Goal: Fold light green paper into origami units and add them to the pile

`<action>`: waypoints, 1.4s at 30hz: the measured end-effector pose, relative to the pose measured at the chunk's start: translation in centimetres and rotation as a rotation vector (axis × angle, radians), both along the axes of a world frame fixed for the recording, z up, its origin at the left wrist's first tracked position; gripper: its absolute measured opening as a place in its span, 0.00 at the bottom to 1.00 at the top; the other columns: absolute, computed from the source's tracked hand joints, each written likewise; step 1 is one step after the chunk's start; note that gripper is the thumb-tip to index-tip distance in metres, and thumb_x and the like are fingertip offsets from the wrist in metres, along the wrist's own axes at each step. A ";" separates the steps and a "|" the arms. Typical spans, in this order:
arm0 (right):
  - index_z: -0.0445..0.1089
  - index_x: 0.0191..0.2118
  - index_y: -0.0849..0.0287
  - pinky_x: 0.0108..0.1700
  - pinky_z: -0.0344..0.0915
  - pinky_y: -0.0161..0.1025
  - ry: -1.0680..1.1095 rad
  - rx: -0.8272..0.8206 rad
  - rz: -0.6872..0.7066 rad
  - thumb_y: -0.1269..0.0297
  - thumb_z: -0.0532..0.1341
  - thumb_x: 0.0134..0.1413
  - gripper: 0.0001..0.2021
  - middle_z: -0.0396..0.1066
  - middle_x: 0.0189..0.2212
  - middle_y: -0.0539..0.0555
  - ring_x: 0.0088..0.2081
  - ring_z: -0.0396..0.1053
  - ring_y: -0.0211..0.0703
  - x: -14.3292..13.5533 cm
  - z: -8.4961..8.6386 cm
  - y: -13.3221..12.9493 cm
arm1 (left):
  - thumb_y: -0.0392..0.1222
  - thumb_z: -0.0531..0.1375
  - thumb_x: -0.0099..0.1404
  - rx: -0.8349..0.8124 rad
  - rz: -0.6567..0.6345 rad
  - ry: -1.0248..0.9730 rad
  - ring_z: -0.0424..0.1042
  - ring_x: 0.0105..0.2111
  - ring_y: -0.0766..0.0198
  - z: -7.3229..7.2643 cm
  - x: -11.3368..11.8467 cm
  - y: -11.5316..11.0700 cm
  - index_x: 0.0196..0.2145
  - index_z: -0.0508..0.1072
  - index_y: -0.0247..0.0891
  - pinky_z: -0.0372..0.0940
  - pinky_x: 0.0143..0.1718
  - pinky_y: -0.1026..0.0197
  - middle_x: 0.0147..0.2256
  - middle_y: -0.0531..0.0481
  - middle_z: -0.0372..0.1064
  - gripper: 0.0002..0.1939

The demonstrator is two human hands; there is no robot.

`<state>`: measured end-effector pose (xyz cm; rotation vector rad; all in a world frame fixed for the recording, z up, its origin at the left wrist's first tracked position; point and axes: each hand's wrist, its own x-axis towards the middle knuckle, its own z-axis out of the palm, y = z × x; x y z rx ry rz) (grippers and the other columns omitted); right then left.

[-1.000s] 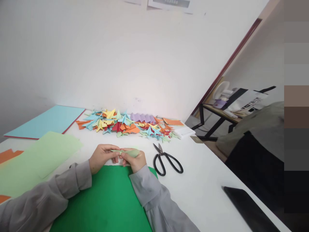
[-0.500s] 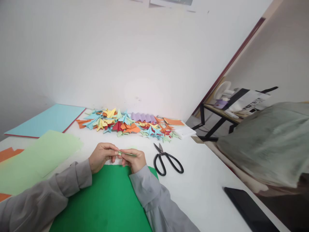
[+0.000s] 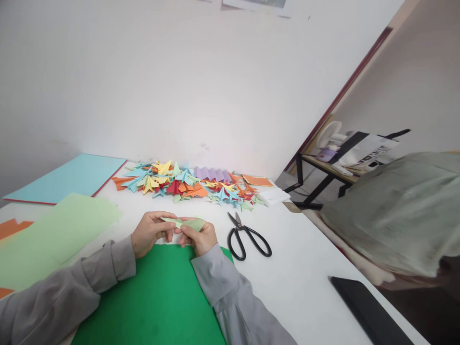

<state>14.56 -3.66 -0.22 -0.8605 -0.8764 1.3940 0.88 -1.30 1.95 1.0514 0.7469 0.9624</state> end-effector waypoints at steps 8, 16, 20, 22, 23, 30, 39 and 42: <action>0.72 0.26 0.63 0.12 0.59 0.29 -0.167 -0.015 -0.044 0.66 0.68 0.28 0.12 0.70 0.15 0.50 0.12 0.62 0.33 0.2 0.1 0.0 | 0.39 0.64 0.42 0.050 -0.072 0.083 0.62 0.10 0.67 -0.2 -0.3 0.2 0.25 0.69 0.31 0.57 0.11 0.66 0.14 0.52 0.67 0.11; 0.71 0.26 0.63 0.12 0.59 0.29 -0.103 -0.024 -0.084 0.65 0.68 0.27 0.12 0.71 0.15 0.50 0.12 0.63 0.34 0.2 0.2 0.1 | 0.45 0.61 0.48 0.161 -0.116 0.133 0.67 0.14 0.65 -0.4 -0.1 0.2 0.32 0.65 0.32 0.62 0.16 0.65 0.15 0.53 0.67 0.16; 0.72 0.27 0.63 0.14 0.62 0.30 -0.137 -0.029 -0.049 0.65 0.68 0.28 0.13 0.70 0.14 0.50 0.13 0.64 0.35 0.1 0.3 -0.1 | 0.43 0.62 0.46 0.171 -0.079 0.104 0.67 0.15 0.66 -0.6 -0.3 0.4 0.29 0.66 0.32 0.62 0.17 0.65 0.18 0.51 0.69 0.15; 0.72 0.27 0.63 0.14 0.62 0.30 -0.138 -0.033 -0.033 0.66 0.68 0.28 0.13 0.70 0.14 0.50 0.13 0.64 0.35 0.2 0.2 0.0 | 0.43 0.63 0.45 0.144 -0.082 0.094 0.66 0.14 0.66 -0.6 -0.3 0.4 0.29 0.66 0.32 0.62 0.16 0.65 0.17 0.52 0.68 0.15; 0.72 0.27 0.63 0.14 0.62 0.30 -0.125 -0.032 -0.025 0.66 0.68 0.27 0.12 0.70 0.14 0.50 0.13 0.63 0.35 0.2 0.2 0.0 | 0.42 0.63 0.45 0.125 -0.085 0.088 0.66 0.13 0.66 -0.5 -0.3 0.4 0.29 0.67 0.32 0.61 0.15 0.65 0.17 0.52 0.68 0.15; 0.73 0.26 0.61 0.13 0.59 0.31 0.014 -0.035 0.011 0.69 0.68 0.26 0.12 0.71 0.15 0.50 0.13 0.62 0.34 0.2 0.3 0.2 | 0.41 0.63 0.45 0.059 -0.086 0.042 0.65 0.13 0.68 -0.4 -0.2 0.2 0.32 0.67 0.31 0.60 0.15 0.65 0.19 0.49 0.70 0.17; 0.73 0.24 0.62 0.12 0.55 0.30 -0.022 -0.080 -0.067 0.70 0.66 0.27 0.09 0.69 0.13 0.49 0.11 0.60 0.32 0.2 0.4 0.3 | 0.39 0.62 0.46 0.061 -0.099 0.011 0.68 0.16 0.65 -0.3 -0.1 0.2 0.33 0.67 0.31 0.61 0.19 0.63 0.21 0.47 0.71 0.15; 0.73 0.23 0.61 0.12 0.55 0.29 -0.027 -0.076 -0.056 0.70 0.66 0.26 0.08 0.70 0.14 0.50 0.11 0.60 0.32 0.1 0.6 0.2 | 0.37 0.62 0.46 0.032 -0.084 0.008 0.67 0.15 0.66 -0.2 -0.2 0.2 0.30 0.68 0.30 0.60 0.18 0.64 0.20 0.47 0.71 0.12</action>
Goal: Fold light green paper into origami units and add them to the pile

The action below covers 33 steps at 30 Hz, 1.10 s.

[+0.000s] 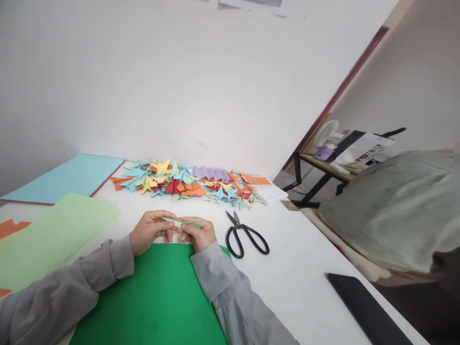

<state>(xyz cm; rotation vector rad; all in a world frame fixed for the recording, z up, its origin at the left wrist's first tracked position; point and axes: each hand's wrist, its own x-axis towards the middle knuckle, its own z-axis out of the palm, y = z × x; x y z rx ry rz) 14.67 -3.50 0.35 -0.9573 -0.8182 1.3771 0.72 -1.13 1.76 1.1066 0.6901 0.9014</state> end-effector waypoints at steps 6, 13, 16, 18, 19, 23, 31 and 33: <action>0.74 0.21 0.61 0.12 0.55 0.30 -0.065 0.037 0.013 0.70 0.65 0.28 0.06 0.69 0.12 0.50 0.10 0.59 0.32 0.0 0.1 -0.3 | 0.33 0.59 0.45 -0.063 0.010 -0.043 0.65 0.12 0.67 0.0 0.0 -0.1 0.25 0.69 0.30 0.58 0.13 0.65 0.18 0.46 0.70 0.05; 0.74 0.23 0.59 0.14 0.57 0.30 -0.137 0.069 -0.019 0.69 0.65 0.30 0.06 0.68 0.11 0.49 0.12 0.60 0.33 0.2 0.0 -0.3 | 0.34 0.61 0.44 -0.108 0.000 -0.053 0.66 0.15 0.68 0.1 0.1 -0.2 0.25 0.69 0.30 0.61 0.18 0.65 0.20 0.45 0.71 0.07; 0.74 0.23 0.59 0.16 0.59 0.31 -0.219 0.098 -0.045 0.69 0.65 0.31 0.05 0.66 0.10 0.48 0.13 0.61 0.33 0.3 0.2 -0.5 | 0.38 0.62 0.47 -0.081 -0.012 -0.034 0.67 0.16 0.66 0.2 0.1 -0.2 0.30 0.68 0.30 0.62 0.19 0.64 0.21 0.45 0.71 0.12; 0.74 0.24 0.59 0.17 0.60 0.32 -0.270 0.124 -0.037 0.69 0.64 0.33 0.05 0.66 0.10 0.47 0.12 0.61 0.33 0.2 0.3 -0.7 | 0.42 0.61 0.49 -0.071 -0.003 -0.008 0.67 0.16 0.66 0.1 0.1 -0.2 0.36 0.67 0.31 0.61 0.18 0.65 0.20 0.46 0.70 0.16; 0.74 0.24 0.59 0.17 0.60 0.32 -0.289 0.137 -0.032 0.69 0.64 0.33 0.05 0.66 0.09 0.47 0.12 0.61 0.33 0.2 0.3 -0.7 | 0.43 0.61 0.50 -0.070 0.003 0.011 0.66 0.15 0.67 0.0 0.1 -0.1 0.37 0.67 0.31 0.60 0.17 0.66 0.19 0.47 0.70 0.17; 0.74 0.23 0.59 0.15 0.59 0.31 -0.324 0.185 -0.054 0.69 0.64 0.33 0.04 0.66 0.10 0.48 0.12 0.61 0.33 0.0 0.0 -0.8 | 0.45 0.61 0.49 -0.082 -0.012 0.056 0.65 0.14 0.70 -0.3 0.1 0.1 0.29 0.68 0.30 0.59 0.16 0.68 0.19 0.47 0.69 0.15; 0.73 0.22 0.60 0.14 0.58 0.31 -0.371 0.228 -0.101 0.69 0.64 0.33 0.03 0.67 0.12 0.48 0.12 0.60 0.33 0.1 -0.2 -0.7 | 0.44 0.65 0.44 -0.086 -0.030 0.081 0.65 0.15 0.69 0.0 0.3 -0.1 0.31 0.67 0.31 0.60 0.17 0.67 0.19 0.49 0.69 0.18; 0.73 0.22 0.59 0.15 0.58 0.31 -0.379 0.235 -0.104 0.69 0.64 0.32 0.03 0.67 0.12 0.48 0.12 0.60 0.33 0.0 -0.1 -0.8 | 0.45 0.64 0.45 -0.080 -0.037 0.071 0.65 0.15 0.70 -0.1 0.3 -0.1 0.30 0.67 0.31 0.60 0.17 0.67 0.19 0.49 0.69 0.17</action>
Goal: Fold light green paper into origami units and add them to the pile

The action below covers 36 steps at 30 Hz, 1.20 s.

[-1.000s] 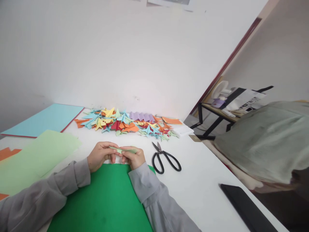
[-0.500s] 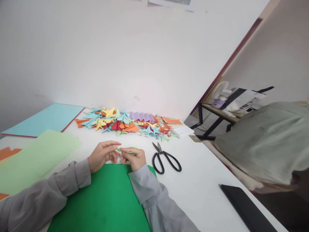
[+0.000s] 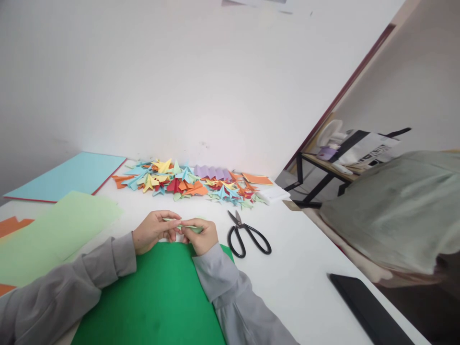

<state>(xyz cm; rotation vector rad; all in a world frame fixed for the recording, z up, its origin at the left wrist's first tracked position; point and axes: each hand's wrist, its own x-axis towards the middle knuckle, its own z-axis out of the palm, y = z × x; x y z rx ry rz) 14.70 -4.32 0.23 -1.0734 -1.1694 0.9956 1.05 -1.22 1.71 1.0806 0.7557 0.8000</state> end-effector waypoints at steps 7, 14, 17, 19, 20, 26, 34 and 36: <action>0.73 0.22 0.58 0.15 0.59 0.31 -0.065 0.021 -0.004 0.71 0.62 0.34 0.03 0.67 0.13 0.48 0.13 0.61 0.33 -0.2 0.2 -0.3 | 0.43 0.65 0.43 -0.009 0.019 0.002 0.65 0.14 0.69 -0.2 -0.1 0.1 0.30 0.66 0.31 0.59 0.16 0.67 0.17 0.50 0.67 0.18; 0.73 0.26 0.57 0.15 0.60 0.32 -0.057 0.010 -0.027 0.71 0.64 0.32 0.07 0.68 0.15 0.48 0.13 0.61 0.34 -0.1 0.2 -0.1 | 0.41 0.67 0.40 -0.032 0.022 -0.013 0.65 0.15 0.70 0.0 -0.2 0.1 0.30 0.66 0.30 0.60 0.17 0.67 0.17 0.50 0.68 0.20; 0.72 0.25 0.58 0.15 0.61 0.32 -0.045 0.032 -0.046 0.69 0.65 0.31 0.07 0.68 0.15 0.48 0.13 0.61 0.34 -0.2 0.2 -0.1 | 0.40 0.67 0.39 -0.044 0.022 -0.020 0.65 0.15 0.69 0.0 -0.2 0.2 0.31 0.66 0.30 0.60 0.18 0.67 0.16 0.51 0.67 0.21; 0.72 0.22 0.59 0.15 0.60 0.31 -0.051 0.046 -0.055 0.68 0.65 0.31 0.05 0.67 0.14 0.48 0.13 0.61 0.33 -0.2 0.1 -0.2 | 0.39 0.67 0.39 -0.054 0.024 -0.023 0.66 0.16 0.68 -0.1 -0.2 0.3 0.30 0.66 0.30 0.61 0.19 0.66 0.14 0.51 0.67 0.20; 0.72 0.22 0.59 0.15 0.60 0.30 -0.054 0.047 -0.062 0.68 0.65 0.31 0.04 0.67 0.14 0.48 0.13 0.61 0.33 -0.2 0.1 -0.2 | 0.39 0.67 0.39 -0.055 0.025 -0.027 0.67 0.16 0.68 -0.1 -0.2 0.3 0.29 0.66 0.31 0.61 0.20 0.66 0.14 0.51 0.66 0.20; 0.71 0.22 0.59 0.16 0.62 0.30 -0.073 0.029 -0.126 0.68 0.64 0.31 0.04 0.68 0.16 0.48 0.13 0.62 0.32 -0.3 0.1 -0.3 | 0.41 0.66 0.42 -0.019 -0.021 -0.036 0.68 0.19 0.68 -0.1 -0.3 0.2 0.27 0.67 0.30 0.61 0.23 0.66 0.16 0.50 0.68 0.16; 0.72 0.22 0.59 0.15 0.60 0.30 -0.057 0.087 -0.093 0.71 0.63 0.32 0.04 0.67 0.14 0.47 0.13 0.62 0.33 -0.1 0.2 -0.2 | 0.47 0.63 0.45 0.055 -0.096 0.070 0.63 0.13 0.69 0.0 -0.5 0.3 0.19 0.67 0.29 0.57 0.16 0.67 0.12 0.51 0.64 0.16; 0.72 0.22 0.60 0.15 0.60 0.30 -0.037 0.079 -0.062 0.70 0.64 0.32 0.04 0.67 0.13 0.48 0.13 0.62 0.33 0.1 0.3 -0.1 | 0.47 0.63 0.45 0.031 -0.114 0.055 0.63 0.13 0.70 0.0 -0.6 0.4 0.19 0.67 0.29 0.57 0.15 0.67 0.13 0.52 0.64 0.16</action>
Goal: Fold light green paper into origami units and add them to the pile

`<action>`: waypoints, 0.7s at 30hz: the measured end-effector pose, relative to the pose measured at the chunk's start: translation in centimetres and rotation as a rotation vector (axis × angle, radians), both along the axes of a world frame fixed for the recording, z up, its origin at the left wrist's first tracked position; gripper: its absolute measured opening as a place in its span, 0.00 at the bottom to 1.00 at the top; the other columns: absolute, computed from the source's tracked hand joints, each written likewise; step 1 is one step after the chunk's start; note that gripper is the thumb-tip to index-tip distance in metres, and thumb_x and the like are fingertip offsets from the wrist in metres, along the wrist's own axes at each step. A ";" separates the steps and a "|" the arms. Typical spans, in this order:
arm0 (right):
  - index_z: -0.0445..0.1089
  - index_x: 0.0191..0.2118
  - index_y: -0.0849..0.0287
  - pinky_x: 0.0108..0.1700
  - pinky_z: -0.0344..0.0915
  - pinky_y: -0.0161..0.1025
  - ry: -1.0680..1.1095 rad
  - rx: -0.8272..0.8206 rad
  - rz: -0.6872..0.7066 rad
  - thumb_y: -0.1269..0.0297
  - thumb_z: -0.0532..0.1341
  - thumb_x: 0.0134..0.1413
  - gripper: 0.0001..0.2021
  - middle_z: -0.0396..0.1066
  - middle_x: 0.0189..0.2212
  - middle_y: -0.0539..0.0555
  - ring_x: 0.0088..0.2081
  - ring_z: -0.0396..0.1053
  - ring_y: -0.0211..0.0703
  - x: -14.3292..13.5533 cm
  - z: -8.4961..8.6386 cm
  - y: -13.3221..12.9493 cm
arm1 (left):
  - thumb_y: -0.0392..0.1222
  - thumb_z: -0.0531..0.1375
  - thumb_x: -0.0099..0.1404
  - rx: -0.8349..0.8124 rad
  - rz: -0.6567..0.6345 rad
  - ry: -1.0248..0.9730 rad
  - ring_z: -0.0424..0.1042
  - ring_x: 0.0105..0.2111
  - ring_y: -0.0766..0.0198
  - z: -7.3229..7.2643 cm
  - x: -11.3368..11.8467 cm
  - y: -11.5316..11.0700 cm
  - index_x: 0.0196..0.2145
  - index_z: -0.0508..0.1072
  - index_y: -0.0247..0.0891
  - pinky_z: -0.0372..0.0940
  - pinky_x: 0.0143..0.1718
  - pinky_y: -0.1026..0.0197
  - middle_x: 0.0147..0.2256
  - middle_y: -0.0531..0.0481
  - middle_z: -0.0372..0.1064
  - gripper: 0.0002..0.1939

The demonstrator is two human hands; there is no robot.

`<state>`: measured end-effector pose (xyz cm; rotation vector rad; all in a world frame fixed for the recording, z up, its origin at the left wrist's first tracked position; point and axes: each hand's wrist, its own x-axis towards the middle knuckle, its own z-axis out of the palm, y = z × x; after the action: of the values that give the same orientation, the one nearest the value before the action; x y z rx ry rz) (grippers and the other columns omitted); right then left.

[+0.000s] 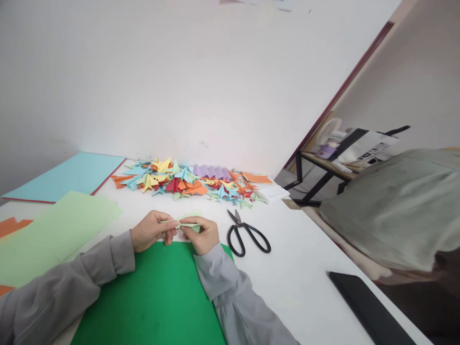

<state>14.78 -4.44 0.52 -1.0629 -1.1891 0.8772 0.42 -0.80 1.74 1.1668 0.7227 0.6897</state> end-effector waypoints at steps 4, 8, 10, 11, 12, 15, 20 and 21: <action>0.73 0.23 0.60 0.16 0.61 0.30 0.061 -0.072 0.111 0.69 0.65 0.32 0.04 0.67 0.11 0.48 0.13 0.63 0.34 0.5 -0.1 0.3 | 0.46 0.63 0.45 -0.041 -0.046 -0.011 0.64 0.12 0.70 0.0 -0.3 0.4 0.19 0.68 0.29 0.57 0.14 0.68 0.14 0.51 0.65 0.15; 0.74 0.24 0.60 0.18 0.63 0.32 0.142 -0.117 0.210 0.69 0.65 0.33 0.05 0.68 0.11 0.49 0.14 0.65 0.36 0.9 -0.3 0.5 | 0.45 0.63 0.46 -0.048 -0.072 -0.016 0.63 0.11 0.70 -0.3 -0.5 0.5 0.18 0.67 0.28 0.55 0.13 0.69 0.13 0.51 0.64 0.15; 0.74 0.25 0.60 0.19 0.63 0.33 0.148 -0.115 0.233 0.68 0.64 0.34 0.05 0.68 0.12 0.49 0.15 0.65 0.36 1.0 -0.3 0.4 | 0.45 0.62 0.47 -0.057 -0.072 -0.017 0.63 0.11 0.70 -0.3 -0.5 0.5 0.17 0.67 0.29 0.54 0.12 0.69 0.12 0.51 0.63 0.15; 0.74 0.26 0.60 0.19 0.63 0.33 0.138 -0.105 0.237 0.68 0.64 0.35 0.06 0.68 0.12 0.49 0.15 0.65 0.36 1.0 -0.3 0.4 | 0.45 0.62 0.47 -0.060 -0.074 -0.018 0.63 0.11 0.70 -0.3 -0.5 0.5 0.17 0.67 0.29 0.54 0.12 0.69 0.12 0.51 0.63 0.15; 0.74 0.27 0.60 0.19 0.63 0.33 0.123 -0.095 0.238 0.67 0.64 0.36 0.06 0.68 0.12 0.49 0.14 0.65 0.36 0.9 -0.3 0.3 | 0.45 0.62 0.47 -0.061 -0.077 -0.018 0.63 0.11 0.70 -0.3 -0.5 0.5 0.17 0.67 0.29 0.54 0.12 0.69 0.12 0.51 0.63 0.15; 0.73 0.28 0.60 0.18 0.62 0.32 0.065 -0.088 0.223 0.67 0.64 0.36 0.08 0.68 0.12 0.49 0.14 0.64 0.35 0.7 -0.1 0.0 | 0.44 0.62 0.47 -0.050 -0.092 -0.014 0.63 0.11 0.70 -0.3 -0.5 0.5 0.17 0.68 0.29 0.54 0.12 0.69 0.13 0.51 0.64 0.14; 0.74 0.27 0.60 0.18 0.62 0.31 0.056 -0.112 0.229 0.66 0.64 0.36 0.07 0.68 0.12 0.49 0.14 0.64 0.35 0.6 0.1 -0.1 | 0.44 0.63 0.46 -0.055 -0.088 -0.020 0.63 0.10 0.70 -0.2 -0.5 0.5 0.16 0.68 0.29 0.54 0.11 0.69 0.12 0.52 0.63 0.14; 0.74 0.27 0.60 0.18 0.62 0.32 0.076 -0.131 0.238 0.66 0.64 0.35 0.07 0.69 0.12 0.49 0.14 0.65 0.35 0.6 0.1 -0.1 | 0.44 0.63 0.46 -0.058 -0.087 -0.020 0.62 0.10 0.69 -0.2 -0.5 0.5 0.16 0.68 0.29 0.54 0.11 0.69 0.12 0.52 0.63 0.14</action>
<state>15.41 -4.50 0.59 -0.9955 -1.2232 1.1837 -0.13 -0.29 1.52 1.1299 0.6673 0.6031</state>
